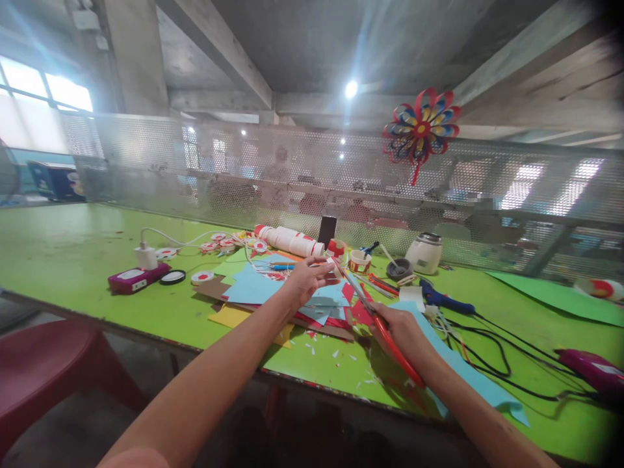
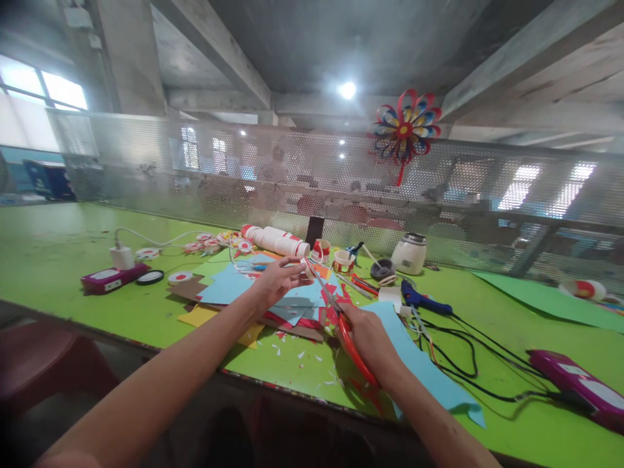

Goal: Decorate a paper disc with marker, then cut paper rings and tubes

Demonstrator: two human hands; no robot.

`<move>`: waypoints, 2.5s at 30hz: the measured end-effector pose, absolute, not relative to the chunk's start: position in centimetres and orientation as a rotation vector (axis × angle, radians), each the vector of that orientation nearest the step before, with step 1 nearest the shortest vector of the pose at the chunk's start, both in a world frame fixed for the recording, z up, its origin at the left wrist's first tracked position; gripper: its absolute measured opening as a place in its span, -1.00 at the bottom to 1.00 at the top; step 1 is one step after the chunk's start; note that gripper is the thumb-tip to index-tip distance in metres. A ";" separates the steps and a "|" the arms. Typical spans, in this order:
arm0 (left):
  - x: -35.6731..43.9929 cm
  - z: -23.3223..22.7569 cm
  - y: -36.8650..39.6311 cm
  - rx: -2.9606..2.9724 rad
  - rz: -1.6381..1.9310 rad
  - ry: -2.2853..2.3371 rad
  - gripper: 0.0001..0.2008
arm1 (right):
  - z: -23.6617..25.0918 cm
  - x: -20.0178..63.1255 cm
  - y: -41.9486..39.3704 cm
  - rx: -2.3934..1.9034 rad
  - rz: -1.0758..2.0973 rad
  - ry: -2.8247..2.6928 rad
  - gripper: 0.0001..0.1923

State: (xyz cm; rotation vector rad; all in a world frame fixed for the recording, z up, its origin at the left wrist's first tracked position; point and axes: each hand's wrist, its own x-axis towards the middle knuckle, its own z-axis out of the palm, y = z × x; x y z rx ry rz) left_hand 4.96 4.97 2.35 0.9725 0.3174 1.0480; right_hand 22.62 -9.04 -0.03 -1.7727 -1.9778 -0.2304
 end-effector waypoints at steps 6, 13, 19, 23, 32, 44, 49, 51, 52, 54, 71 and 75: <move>4.9 2.2 5.3 0.987 1.070 0.334 -0.73 | -0.1 23.0 -8.7 -1.741 -0.192 -2.006 -0.61; 4.8 2.1 5.2 1.016 1.087 0.342 -0.69 | -0.5 23.3 -8.4 -1.733 -0.155 -1.996 -0.58; 4.8 2.1 5.3 1.033 1.094 0.368 -0.69 | -0.4 23.4 -8.3 -1.729 -0.122 -2.006 -0.59; 4.9 2.0 5.3 1.050 1.124 0.377 -0.69 | -0.4 23.3 -8.4 -1.743 -0.120 -2.001 -0.59; 5.1 2.1 4.7 1.077 1.127 0.356 -0.70 | 0.0 23.0 -8.6 -1.791 -0.120 -1.988 -0.61; 5.2 2.2 4.4 1.062 1.111 0.354 -0.70 | 0.6 22.3 -9.1 -1.814 -0.123 -1.981 -0.60; 5.1 2.1 4.6 1.050 1.111 0.340 -0.70 | 0.6 22.2 -9.3 -1.816 -0.146 -1.966 -0.63; 5.0 2.2 4.6 1.041 1.103 0.333 -0.69 | 0.6 22.3 -9.3 -1.813 -0.150 -1.958 -0.63; 4.9 2.2 4.6 1.035 1.096 0.330 -0.70 | 0.6 22.3 -9.3 -1.810 -0.148 -1.955 -0.63; 4.8 2.3 4.7 1.023 1.084 0.324 -0.73 | 0.5 22.5 -9.1 -1.799 -0.140 -1.955 -0.63; 4.7 2.4 5.0 1.008 1.071 0.326 -0.72 | 0.1 23.1 -8.7 -1.683 -0.117 -1.977 -0.60; 4.8 2.4 5.0 1.009 1.079 0.320 -0.72 | 0.2 23.0 -8.8 -1.697 -0.122 -1.972 -0.62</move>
